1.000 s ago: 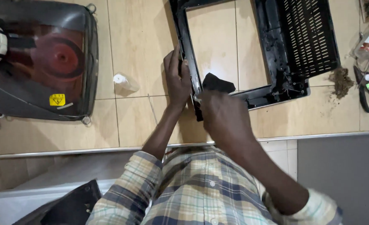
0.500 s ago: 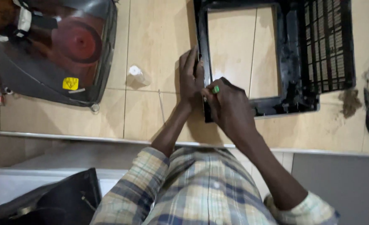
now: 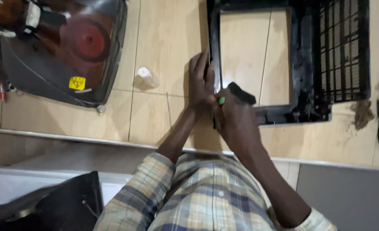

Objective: Cleaning the inner frame of a television housing using a toothbrush, cleaning fluid, and a cloth.

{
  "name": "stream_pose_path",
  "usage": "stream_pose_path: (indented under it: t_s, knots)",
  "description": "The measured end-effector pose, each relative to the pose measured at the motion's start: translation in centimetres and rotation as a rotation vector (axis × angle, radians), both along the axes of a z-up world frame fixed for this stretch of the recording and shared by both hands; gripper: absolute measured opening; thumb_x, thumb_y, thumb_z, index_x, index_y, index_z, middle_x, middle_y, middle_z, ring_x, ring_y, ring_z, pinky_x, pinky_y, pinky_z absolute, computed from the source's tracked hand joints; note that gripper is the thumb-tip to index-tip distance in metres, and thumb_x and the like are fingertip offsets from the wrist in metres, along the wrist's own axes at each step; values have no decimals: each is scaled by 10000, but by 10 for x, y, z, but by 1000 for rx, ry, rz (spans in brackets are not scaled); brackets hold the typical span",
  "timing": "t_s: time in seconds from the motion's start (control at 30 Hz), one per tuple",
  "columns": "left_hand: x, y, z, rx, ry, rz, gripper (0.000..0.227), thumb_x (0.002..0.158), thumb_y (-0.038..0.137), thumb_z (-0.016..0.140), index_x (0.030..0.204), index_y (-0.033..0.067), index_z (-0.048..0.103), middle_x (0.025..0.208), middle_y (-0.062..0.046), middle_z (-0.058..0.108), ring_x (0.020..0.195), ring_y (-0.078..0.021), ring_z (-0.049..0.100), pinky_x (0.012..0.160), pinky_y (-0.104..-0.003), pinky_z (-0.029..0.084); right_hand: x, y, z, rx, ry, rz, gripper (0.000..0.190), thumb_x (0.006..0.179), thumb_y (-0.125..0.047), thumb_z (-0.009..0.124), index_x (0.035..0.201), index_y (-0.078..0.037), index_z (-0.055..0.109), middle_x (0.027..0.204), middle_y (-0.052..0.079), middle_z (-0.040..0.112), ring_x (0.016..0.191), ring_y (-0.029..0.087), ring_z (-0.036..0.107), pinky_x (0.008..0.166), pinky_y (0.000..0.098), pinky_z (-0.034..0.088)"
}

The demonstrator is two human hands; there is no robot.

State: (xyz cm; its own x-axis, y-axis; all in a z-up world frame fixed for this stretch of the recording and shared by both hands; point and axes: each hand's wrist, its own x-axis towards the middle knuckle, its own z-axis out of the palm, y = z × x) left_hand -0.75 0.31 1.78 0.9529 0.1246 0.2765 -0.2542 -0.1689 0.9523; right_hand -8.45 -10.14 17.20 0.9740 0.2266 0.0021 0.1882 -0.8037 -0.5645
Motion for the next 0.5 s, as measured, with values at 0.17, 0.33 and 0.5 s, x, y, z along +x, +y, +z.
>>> stream_pose_path:
  t_s: [0.17, 0.33, 0.5]
  knots:
    - [1, -5, -17, 58, -4, 9, 508, 1102, 328, 430, 1567, 126, 424, 1398, -142, 481, 1345, -327, 513, 1165, -452, 397, -14, -3, -1, -28, -46, 17, 202, 1098, -275, 524, 1005, -101, 569, 623, 166, 613, 598, 457, 684, 497, 519, 530]
    - [4, -4, -24, 64, -31, 3, 519, 1099, 323, 435, 1581, 131, 408, 1417, -164, 472, 1373, -379, 485, 1176, -482, 401, -21, -2, -6, 7, -11, -28, 209, 1093, -317, 514, 1053, -113, 535, 700, 203, 640, 651, 526, 669, 515, 625, 483]
    - [8, -5, -19, 72, -26, 19, 495, 1099, 325, 447, 1533, 87, 454, 1385, -180, 488, 1350, -387, 501, 1156, -490, 406, -17, -4, -9, -18, -60, -23, 198, 1101, -309, 531, 1023, -128, 549, 675, 128, 636, 604, 441, 696, 508, 542, 545]
